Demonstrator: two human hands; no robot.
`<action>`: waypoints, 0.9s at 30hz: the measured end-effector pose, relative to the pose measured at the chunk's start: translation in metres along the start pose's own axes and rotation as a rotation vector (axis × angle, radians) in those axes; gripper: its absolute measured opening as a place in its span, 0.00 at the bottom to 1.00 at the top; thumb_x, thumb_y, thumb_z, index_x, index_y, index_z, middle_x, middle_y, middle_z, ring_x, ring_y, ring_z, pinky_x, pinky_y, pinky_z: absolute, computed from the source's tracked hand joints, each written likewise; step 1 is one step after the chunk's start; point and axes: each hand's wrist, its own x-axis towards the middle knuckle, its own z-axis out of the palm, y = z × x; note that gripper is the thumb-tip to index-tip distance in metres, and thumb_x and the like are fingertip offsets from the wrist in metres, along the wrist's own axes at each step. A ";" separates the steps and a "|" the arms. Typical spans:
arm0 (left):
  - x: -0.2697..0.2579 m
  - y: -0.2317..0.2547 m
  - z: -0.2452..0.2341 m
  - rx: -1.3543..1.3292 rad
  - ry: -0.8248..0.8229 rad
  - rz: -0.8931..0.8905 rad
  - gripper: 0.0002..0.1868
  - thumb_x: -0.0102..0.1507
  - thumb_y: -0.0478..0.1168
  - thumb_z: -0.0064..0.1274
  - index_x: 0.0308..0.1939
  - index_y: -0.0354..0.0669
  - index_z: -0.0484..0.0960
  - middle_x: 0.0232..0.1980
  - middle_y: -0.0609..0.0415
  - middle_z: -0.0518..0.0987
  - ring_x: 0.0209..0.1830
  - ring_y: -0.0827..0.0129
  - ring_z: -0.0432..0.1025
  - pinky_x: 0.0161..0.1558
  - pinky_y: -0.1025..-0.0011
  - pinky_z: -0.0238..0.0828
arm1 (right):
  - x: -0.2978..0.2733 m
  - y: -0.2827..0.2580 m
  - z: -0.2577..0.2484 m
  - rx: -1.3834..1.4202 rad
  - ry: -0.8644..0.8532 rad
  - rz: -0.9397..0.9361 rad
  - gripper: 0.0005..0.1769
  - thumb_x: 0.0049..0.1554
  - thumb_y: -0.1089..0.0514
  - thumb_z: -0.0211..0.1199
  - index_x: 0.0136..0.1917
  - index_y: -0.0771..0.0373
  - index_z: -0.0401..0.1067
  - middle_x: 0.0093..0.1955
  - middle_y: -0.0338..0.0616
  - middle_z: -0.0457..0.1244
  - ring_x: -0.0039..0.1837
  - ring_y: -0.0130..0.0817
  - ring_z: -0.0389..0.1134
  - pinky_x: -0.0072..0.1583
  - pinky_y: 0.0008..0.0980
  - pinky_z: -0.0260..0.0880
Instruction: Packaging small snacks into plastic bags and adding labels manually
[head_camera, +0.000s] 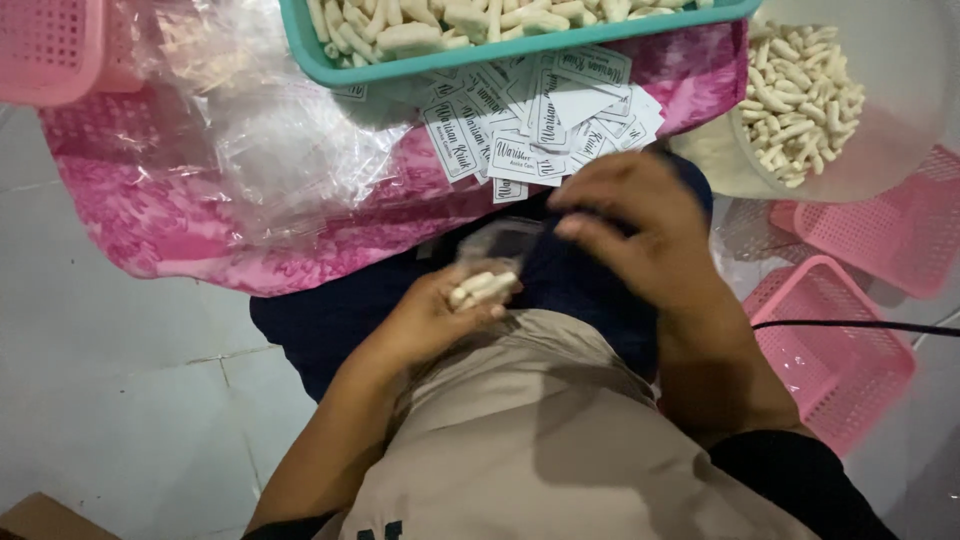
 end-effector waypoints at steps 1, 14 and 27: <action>-0.001 0.010 -0.002 0.000 -0.003 0.002 0.27 0.55 0.33 0.70 0.59 0.42 0.84 0.49 0.50 0.86 0.49 0.68 0.74 0.55 0.67 0.74 | -0.002 0.002 -0.002 -0.003 0.002 0.000 0.11 0.59 0.56 0.73 0.54 0.59 0.80 0.56 0.45 0.68 0.61 0.46 0.70 0.63 0.44 0.65; -0.021 0.013 -0.068 -0.136 0.418 0.356 0.22 0.65 0.29 0.57 0.60 0.25 0.67 0.43 0.31 0.81 0.42 0.52 0.80 0.39 0.55 0.86 | -0.023 0.036 0.152 -0.169 -0.461 0.117 0.15 0.58 0.61 0.63 0.58 0.66 0.73 0.53 0.64 0.67 0.53 0.64 0.69 0.54 0.55 0.71; -0.031 0.012 -0.058 -0.167 0.330 0.292 0.24 0.64 0.29 0.58 0.63 0.27 0.69 0.44 0.37 0.82 0.44 0.62 0.77 0.40 0.60 0.86 | -0.040 0.093 0.220 -0.166 -0.341 0.285 0.09 0.61 0.66 0.59 0.54 0.66 0.77 0.45 0.56 0.64 0.47 0.53 0.66 0.45 0.45 0.72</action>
